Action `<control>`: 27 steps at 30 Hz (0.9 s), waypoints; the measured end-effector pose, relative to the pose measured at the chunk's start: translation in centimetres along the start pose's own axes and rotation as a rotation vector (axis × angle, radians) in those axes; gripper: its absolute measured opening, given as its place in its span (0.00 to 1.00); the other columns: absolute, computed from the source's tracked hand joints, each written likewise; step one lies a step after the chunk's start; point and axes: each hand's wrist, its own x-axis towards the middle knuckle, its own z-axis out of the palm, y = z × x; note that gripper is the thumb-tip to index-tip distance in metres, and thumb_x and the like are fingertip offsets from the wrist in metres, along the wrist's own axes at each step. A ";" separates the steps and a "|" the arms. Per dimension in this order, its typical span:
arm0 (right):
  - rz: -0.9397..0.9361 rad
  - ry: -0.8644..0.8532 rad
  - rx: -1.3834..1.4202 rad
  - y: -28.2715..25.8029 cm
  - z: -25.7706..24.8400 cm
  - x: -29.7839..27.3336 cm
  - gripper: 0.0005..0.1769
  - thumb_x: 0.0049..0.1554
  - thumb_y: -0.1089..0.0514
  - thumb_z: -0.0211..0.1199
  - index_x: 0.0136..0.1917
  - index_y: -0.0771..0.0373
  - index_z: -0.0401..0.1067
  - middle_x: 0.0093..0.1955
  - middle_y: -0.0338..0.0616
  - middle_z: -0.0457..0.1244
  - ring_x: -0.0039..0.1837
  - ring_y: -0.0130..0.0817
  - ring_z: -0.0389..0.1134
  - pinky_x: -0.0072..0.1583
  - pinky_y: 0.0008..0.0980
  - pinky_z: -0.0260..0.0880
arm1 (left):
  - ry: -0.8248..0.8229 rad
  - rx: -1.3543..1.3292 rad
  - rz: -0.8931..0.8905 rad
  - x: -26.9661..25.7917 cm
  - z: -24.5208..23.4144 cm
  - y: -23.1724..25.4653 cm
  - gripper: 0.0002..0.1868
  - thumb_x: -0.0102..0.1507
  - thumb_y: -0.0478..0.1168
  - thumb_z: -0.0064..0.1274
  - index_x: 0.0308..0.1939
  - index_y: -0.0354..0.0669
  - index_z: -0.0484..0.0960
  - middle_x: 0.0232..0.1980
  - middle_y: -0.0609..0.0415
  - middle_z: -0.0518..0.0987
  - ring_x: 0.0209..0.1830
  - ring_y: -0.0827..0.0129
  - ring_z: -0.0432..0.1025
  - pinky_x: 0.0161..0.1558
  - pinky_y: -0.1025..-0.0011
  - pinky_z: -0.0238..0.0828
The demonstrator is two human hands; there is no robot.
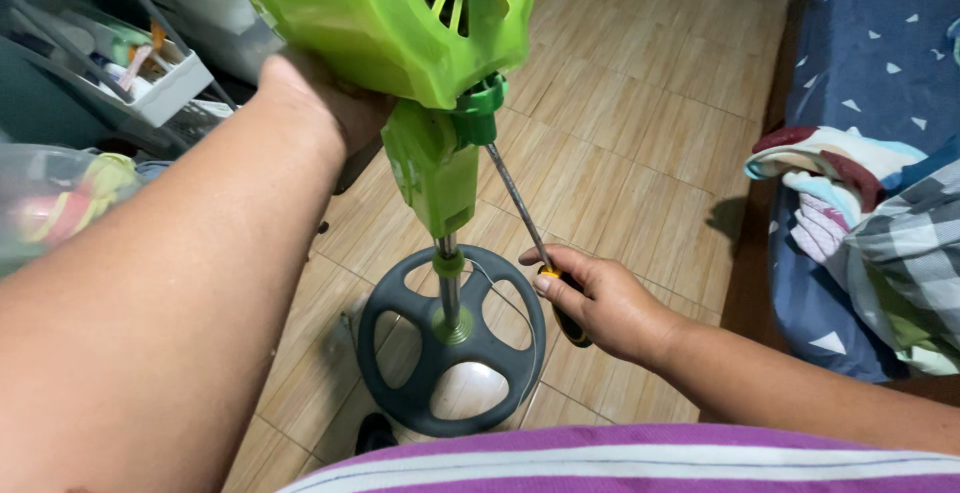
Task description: The person assembles a green standing fan by attaching the motor housing to the stand and tightening the connection with a screwdriver. The person rotates the fan head to access different screw points and secures the assembly.
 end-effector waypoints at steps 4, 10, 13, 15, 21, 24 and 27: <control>0.025 -0.030 0.095 -0.4 -0.3 0.0 0.19 0.62 0.50 0.56 0.65 0.51 0.71 0.29 0.36 0.55 0.33 0.26 0.55 0.38 0.31 0.60 | 0.184 0.071 0.150 -0.3 -0.3 -0.6 0.27 0.71 0.47 0.32 0.70 0.40 0.68 0.70 0.40 0.73 0.64 0.46 0.75 0.62 0.50 0.75; -0.009 -0.034 0.059 -0.3 0.0 0.4 0.19 0.62 0.49 0.57 0.66 0.51 0.71 0.36 0.36 0.62 0.39 0.25 0.61 0.44 0.31 0.67 | 0.458 0.198 0.443 -3.6 1.6 -2.3 0.28 0.69 0.53 0.31 0.74 0.67 0.50 0.70 0.51 0.70 0.61 0.49 0.75 0.54 0.46 0.80; -0.050 -0.036 0.051 0.2 -0.1 0.9 0.20 0.62 0.49 0.56 0.66 0.52 0.71 0.43 0.38 0.67 0.45 0.24 0.66 0.50 0.30 0.71 | 0.431 0.413 0.528 -5.2 2.6 -3.2 0.37 0.63 0.64 0.35 0.75 0.79 0.42 0.74 0.55 0.64 0.64 0.49 0.72 0.52 0.43 0.78; -0.056 -0.046 0.046 0.5 -0.2 1.1 0.21 0.62 0.49 0.56 0.67 0.52 0.71 0.46 0.39 0.69 0.48 0.25 0.68 0.53 0.30 0.72 | 0.340 0.586 0.580 -6.2 2.6 -4.1 0.49 0.54 0.76 0.35 0.77 0.76 0.43 0.77 0.56 0.58 0.67 0.47 0.67 0.51 0.39 0.75; -0.039 -0.069 0.012 0.5 -0.6 1.0 0.21 0.62 0.48 0.56 0.67 0.52 0.70 0.49 0.40 0.70 0.50 0.27 0.70 0.54 0.32 0.73 | 0.135 0.828 0.532 -8.7 2.2 -5.0 0.86 0.35 0.85 0.54 0.79 0.68 0.11 0.82 0.35 0.45 0.77 0.37 0.55 0.65 0.31 0.60; -0.036 -0.079 0.005 0.3 -0.5 0.9 0.21 0.62 0.48 0.56 0.67 0.51 0.70 0.49 0.39 0.70 0.51 0.26 0.70 0.55 0.31 0.72 | 0.215 0.924 0.524 -8.6 2.7 -6.0 0.88 0.37 0.73 0.70 0.74 0.64 0.11 0.81 0.41 0.47 0.77 0.45 0.52 0.67 0.38 0.56; -0.093 -0.079 0.059 0.2 -0.1 0.9 0.21 0.62 0.49 0.56 0.67 0.53 0.70 0.47 0.39 0.70 0.49 0.26 0.69 0.53 0.31 0.72 | 0.178 1.067 0.805 -8.5 3.4 -6.8 0.87 0.48 0.61 0.81 0.76 0.55 0.11 0.82 0.35 0.50 0.81 0.45 0.55 0.76 0.46 0.55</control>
